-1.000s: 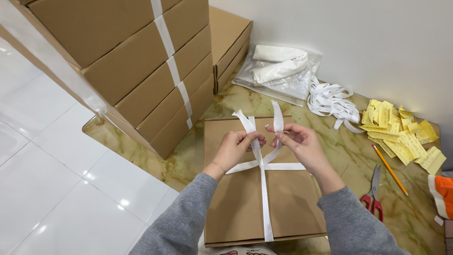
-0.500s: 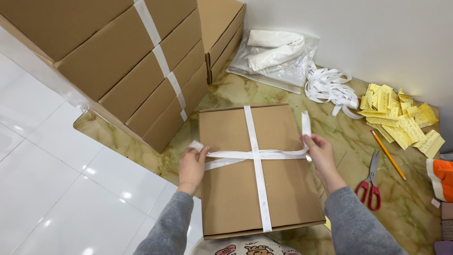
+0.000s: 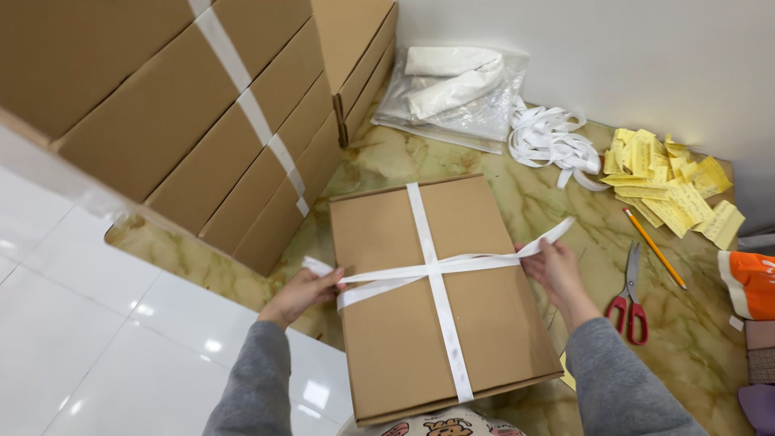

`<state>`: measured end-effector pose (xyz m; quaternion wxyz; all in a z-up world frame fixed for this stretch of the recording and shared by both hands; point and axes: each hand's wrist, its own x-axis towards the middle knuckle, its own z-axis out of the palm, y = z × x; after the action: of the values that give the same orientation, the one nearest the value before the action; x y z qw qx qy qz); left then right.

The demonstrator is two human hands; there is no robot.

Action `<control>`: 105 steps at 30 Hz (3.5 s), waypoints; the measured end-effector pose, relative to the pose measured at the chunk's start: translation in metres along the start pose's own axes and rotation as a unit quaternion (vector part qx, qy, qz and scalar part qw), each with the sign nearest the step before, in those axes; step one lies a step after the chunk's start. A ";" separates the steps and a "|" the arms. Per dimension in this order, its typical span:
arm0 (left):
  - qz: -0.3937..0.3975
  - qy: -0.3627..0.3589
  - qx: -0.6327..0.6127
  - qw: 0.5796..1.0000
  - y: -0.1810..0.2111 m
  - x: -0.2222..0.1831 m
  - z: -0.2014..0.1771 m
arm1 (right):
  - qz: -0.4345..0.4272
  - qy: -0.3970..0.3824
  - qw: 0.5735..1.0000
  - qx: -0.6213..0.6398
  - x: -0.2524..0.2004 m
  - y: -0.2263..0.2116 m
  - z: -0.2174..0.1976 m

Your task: The person ties a white ribbon around a cardboard box, forming a cross pattern and securing it with a bow. They then place a yellow sticky note on the box and write on it with a pencil.

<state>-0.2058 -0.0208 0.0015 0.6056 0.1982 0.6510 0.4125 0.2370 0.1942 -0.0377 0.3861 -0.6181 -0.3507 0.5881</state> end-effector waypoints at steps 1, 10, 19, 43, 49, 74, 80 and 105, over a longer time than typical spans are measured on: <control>0.002 -0.004 0.003 1.000 -0.008 0.009 -0.008 | -0.002 0.004 1.000 0.003 -0.003 0.001 -0.001; 0.005 -0.004 -0.152 0.988 -0.042 0.032 -0.024 | 0.047 -0.013 0.994 0.095 -0.024 0.024 -0.023; 0.053 0.196 -0.208 0.957 -0.036 -0.045 0.061 | -0.100 0.131 0.986 -0.005 -0.079 0.076 -0.015; 0.032 0.194 -0.335 0.922 -0.010 -0.052 0.072 | -0.062 0.077 0.989 0.107 -0.057 0.083 -0.016; 0.031 0.190 -0.319 0.928 -0.009 -0.048 0.071 | -0.080 0.115 0.989 0.042 -0.075 0.070 -0.008; 0.032 0.060 -0.113 0.991 -0.032 0.006 0.027 | -0.077 0.125 0.971 -0.189 -0.099 0.070 -0.019; 0.018 0.085 -0.051 0.995 0.008 -0.018 0.034 | -0.110 0.135 0.978 -0.117 -0.105 0.046 -0.009; 0.498 0.066 0.266 0.823 0.154 -0.038 0.171 | -0.256 -0.078 0.963 -0.022 -0.099 -0.084 0.137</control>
<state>-0.0729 0.0914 0.1576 0.1979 0.6209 0.5865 0.4810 0.0964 0.1536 0.0802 0.4817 -0.4678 -0.5391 0.5085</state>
